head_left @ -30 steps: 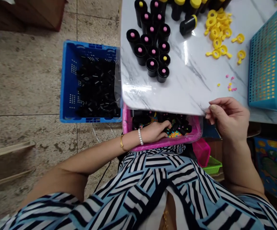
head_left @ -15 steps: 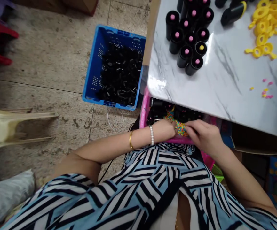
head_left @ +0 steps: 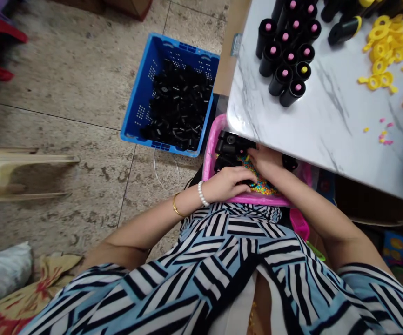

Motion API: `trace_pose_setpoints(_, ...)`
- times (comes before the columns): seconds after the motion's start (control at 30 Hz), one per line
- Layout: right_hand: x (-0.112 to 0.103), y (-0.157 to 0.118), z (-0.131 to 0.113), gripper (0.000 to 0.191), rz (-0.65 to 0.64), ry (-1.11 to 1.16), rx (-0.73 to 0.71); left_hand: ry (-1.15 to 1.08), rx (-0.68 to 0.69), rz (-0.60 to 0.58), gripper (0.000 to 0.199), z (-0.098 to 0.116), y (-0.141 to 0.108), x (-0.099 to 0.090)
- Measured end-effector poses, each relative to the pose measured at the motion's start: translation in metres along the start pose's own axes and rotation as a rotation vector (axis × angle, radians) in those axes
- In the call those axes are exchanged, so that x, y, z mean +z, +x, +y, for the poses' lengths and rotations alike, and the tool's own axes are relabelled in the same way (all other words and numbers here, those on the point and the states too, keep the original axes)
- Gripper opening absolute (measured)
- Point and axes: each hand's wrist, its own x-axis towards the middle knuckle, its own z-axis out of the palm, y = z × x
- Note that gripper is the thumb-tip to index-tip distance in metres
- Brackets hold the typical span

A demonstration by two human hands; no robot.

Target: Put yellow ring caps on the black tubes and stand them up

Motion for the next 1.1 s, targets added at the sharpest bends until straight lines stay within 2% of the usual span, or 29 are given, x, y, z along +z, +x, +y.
trace_pose_setpoints(0.07, -0.002, -0.012, 0.005, 0.033, 0.057, 0.016, 0.036, -0.022, -0.006, 0.025, 0.017, -0.001, -0.001, -0.001)
trace_pose_setpoints(0.13, -0.005, -0.028, 0.011, 0.032, 0.155, 0.081, 0.007, -0.018, -0.017, 0.045, 0.019, -0.002, -0.001, -0.002)
trace_pose_setpoints(0.2, -0.008, -0.046, 0.018, 0.029, 0.266, 0.202, -0.032, -0.011, -0.032, 0.056, 0.023, -0.003, 0.001, -0.004)
trace_pose_setpoints(0.27, -0.01, -0.063, 0.024, 0.027, 0.338, 0.357, -0.004, -0.009, -0.032, 0.055, 0.027, -0.003, 0.002, -0.004)
trace_pose_setpoints(0.33, -0.011, -0.076, 0.03, 0.028, 0.321, 0.53, 0.135, -0.005, -0.011, 0.048, 0.028, -0.003, 0.004, -0.004)
trace_pose_setpoints(0.4, -0.01, -0.085, 0.035, 0.032, 0.217, 0.722, 0.295, 0.049, 0.014, 0.018, 0.025, -0.002, 0.006, -0.003)
trace_pose_setpoints(0.5, -0.008, -0.092, 0.041, 0.037, 0.099, 0.936, 0.387, 0.327, 0.024, -0.114, 0.018, 0.004, 0.012, -0.001)
trace_pose_setpoints(0.6, -0.006, -0.095, 0.043, 0.035, 0.17, 0.878, 0.359, 0.608, 0.019, -0.239, 0.021, 0.01, 0.019, 0.001)
trace_pose_setpoints(0.67, -0.007, -0.097, 0.041, 0.033, 0.228, 0.806, 0.33, 0.633, 0.005, -0.26, 0.022, 0.01, 0.023, 0.001)
trace_pose_setpoints(0.77, -0.011, -0.098, 0.039, 0.031, 0.266, 0.775, 0.28, 0.48, -0.007, -0.239, 0.017, 0.006, 0.026, 0.002)
trace_pose_setpoints(0.87, -0.014, -0.1, 0.039, 0.029, 0.299, 0.793, 0.267, 0.269, 0.046, -0.165, 0.017, 0.002, 0.025, 0.002)
trace_pose_setpoints(0.97, -0.014, -0.104, 0.041, 0.03, 0.295, 0.83, 0.328, 0.257, -0.014, -0.108, 0.02, 0.002, 0.025, 0.002)
trace_pose_setpoints(1.03, -0.013, -0.107, 0.043, 0.032, 0.241, 0.82, 0.367, 0.394, -0.094, -0.172, 0.022, 0.005, 0.027, 0.002)
trace_pose_setpoints(1.1, -0.013, -0.109, 0.043, 0.035, 0.219, 0.815, 0.385, 0.554, -0.128, -0.287, 0.021, 0.01, 0.032, 0.0)
